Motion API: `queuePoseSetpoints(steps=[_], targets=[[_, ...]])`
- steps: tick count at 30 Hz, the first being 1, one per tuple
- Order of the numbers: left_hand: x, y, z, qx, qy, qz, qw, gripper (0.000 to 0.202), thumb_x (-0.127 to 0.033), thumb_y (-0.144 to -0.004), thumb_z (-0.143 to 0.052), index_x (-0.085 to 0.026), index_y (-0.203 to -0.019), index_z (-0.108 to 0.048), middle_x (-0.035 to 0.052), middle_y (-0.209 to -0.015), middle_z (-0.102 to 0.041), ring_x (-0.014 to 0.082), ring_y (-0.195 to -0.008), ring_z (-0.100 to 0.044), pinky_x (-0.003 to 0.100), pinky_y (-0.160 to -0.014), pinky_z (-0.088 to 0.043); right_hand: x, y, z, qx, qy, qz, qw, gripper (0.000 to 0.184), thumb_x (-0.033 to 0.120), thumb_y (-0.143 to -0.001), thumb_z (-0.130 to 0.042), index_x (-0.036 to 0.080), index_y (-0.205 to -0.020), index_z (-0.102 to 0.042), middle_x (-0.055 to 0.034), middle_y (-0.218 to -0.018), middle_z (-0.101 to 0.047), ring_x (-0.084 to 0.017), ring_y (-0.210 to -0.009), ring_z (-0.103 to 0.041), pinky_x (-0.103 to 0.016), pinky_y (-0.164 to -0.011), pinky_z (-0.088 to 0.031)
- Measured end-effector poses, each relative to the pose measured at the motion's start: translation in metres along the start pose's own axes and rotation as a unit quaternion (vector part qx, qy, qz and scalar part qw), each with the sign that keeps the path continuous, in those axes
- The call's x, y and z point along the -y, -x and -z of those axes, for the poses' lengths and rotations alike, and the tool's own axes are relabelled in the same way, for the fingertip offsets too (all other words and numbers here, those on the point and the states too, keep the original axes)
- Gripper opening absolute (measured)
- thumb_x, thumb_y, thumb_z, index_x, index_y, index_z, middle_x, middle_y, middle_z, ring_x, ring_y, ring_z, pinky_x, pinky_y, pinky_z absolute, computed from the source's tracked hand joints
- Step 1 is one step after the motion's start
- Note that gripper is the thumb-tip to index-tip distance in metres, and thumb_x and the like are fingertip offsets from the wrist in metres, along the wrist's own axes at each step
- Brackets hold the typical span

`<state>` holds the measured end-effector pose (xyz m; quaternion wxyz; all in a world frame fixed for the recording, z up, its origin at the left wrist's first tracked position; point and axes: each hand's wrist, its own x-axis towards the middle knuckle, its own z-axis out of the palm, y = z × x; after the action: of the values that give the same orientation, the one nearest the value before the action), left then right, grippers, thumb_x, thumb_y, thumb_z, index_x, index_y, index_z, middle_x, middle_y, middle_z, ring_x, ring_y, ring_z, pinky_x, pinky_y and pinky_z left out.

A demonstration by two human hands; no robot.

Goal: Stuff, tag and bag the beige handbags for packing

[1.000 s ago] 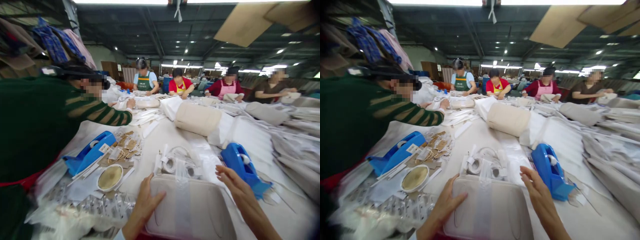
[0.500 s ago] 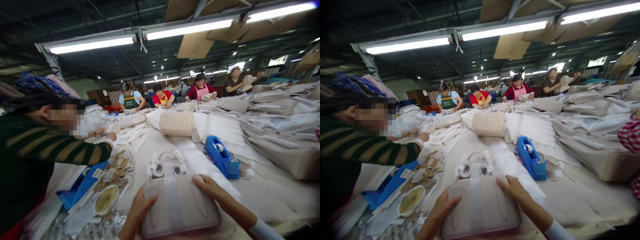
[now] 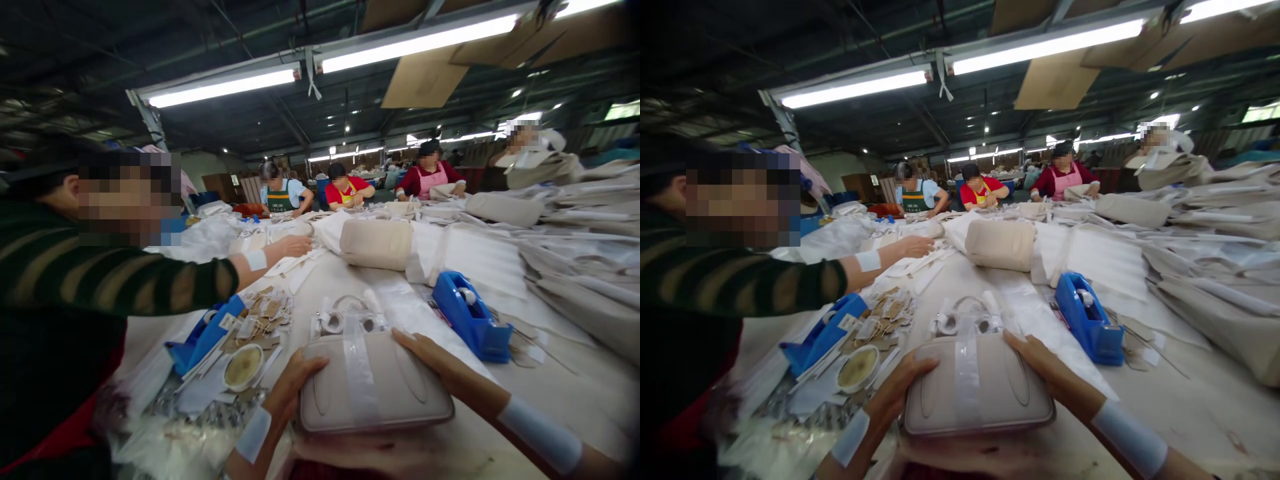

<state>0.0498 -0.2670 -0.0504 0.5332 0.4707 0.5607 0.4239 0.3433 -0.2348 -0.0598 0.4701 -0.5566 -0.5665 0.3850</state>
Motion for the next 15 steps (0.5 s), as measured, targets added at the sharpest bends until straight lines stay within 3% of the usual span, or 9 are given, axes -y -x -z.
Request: queuePoseSetpoints(steps=[4, 9, 15], targets=[[0.002, -0.004, 0.005, -0.005, 0.127, 0.066, 0.99, 0.038, -0.039, -0.071, -0.073, -0.022, -0.104, -0.064, 0.0067, -0.099, -0.071, 0.0271, -0.094, -0.066, 0.041, -0.085, -0.055, 0.03, 0.0, 0.008, 0.062, -0.012, -0.001, 0.998, 0.036, 0.058, -0.065, -0.069, 0.025, -0.078, -0.074, -0.0102, -0.087, -0.074, -0.032, -0.096, -0.068, -0.041, -0.085, -0.056], [0.006, -0.012, 0.009, -0.048, 0.152, 0.113, 0.981, 0.049, -0.032, -0.066, -0.077, -0.014, -0.107, -0.057, 0.0078, -0.099, -0.069, 0.0215, -0.084, -0.065, 0.034, -0.078, -0.054, 0.06, 0.003, 0.008, 0.117, -0.01, -0.04, 0.992, 0.036, 0.058, -0.068, -0.067, 0.024, -0.078, -0.072, -0.0099, -0.084, -0.074, -0.03, -0.092, -0.069, -0.041, -0.083, -0.056], [-0.001, -0.013, 0.008, -0.05, 0.169, 0.092, 0.98, 0.042, -0.033, -0.07, -0.076, -0.019, -0.103, -0.055, 0.0036, -0.098, -0.068, 0.0199, -0.084, -0.065, 0.033, -0.078, -0.054, 0.055, -0.007, -0.004, 0.101, -0.026, -0.148, 0.983, 0.046, 0.063, -0.073, -0.06, 0.02, -0.086, -0.069, -0.0136, -0.097, -0.073, -0.031, -0.1, -0.067, -0.04, -0.081, -0.056]])
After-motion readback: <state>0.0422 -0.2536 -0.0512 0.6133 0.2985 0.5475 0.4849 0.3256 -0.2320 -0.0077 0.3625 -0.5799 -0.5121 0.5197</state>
